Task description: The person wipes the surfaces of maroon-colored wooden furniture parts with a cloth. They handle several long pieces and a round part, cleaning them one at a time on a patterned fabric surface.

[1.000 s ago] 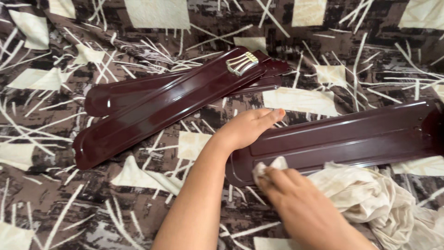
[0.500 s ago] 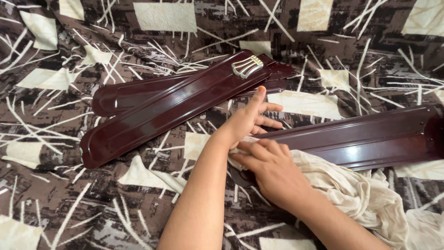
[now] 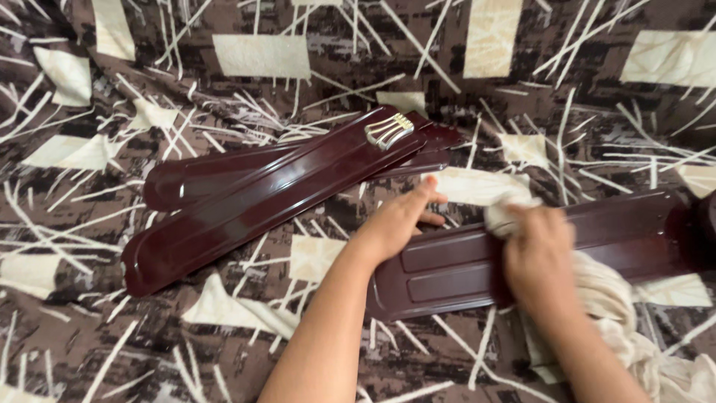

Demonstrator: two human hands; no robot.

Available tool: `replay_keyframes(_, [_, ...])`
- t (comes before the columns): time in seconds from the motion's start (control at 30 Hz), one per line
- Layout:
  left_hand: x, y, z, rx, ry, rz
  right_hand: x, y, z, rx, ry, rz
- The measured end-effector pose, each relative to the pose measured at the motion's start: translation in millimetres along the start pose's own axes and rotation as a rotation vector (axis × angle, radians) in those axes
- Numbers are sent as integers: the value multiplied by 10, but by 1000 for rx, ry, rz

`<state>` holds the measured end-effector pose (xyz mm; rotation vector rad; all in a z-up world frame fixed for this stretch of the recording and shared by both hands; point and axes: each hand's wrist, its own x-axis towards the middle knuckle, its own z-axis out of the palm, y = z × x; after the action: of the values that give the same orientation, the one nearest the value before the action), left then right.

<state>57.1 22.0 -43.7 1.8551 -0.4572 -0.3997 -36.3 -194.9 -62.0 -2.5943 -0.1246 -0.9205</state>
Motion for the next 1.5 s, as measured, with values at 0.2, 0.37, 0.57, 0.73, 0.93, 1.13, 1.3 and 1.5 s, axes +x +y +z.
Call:
replay_keyframes(0.2, [-250,291,270,414,182,25,-198,-535,23,192,-397,-274])
replay_keyframes(0.37, [-342,487,293,561,189,-22,-90,-459,-232,131,-384,-271])
replay_keyframes(0.57, [-476,679,21,749,274,4,259,281,-695,-53,-383,446])
replay_keyframes(0.73, [-734,879,-248,892,481,326,351,547,-964,-177,-305,492])
replay_keyframes(0.93, [-978,1038,-243,993,338,270,330,403,-1200,-311,-600,742])
replay_keyframes(1.13, [-945,911,311,767,10,309,147,635,-1196,-321,-859,602])
replay_keyframes(1.3, [-647,603,581,860,52,400,-200,1370,-1182,-275,-797,631])
replay_keyframes(1.5, [-489,462,536,860,-49,149,-845,2455,-1388,188,-233,611])
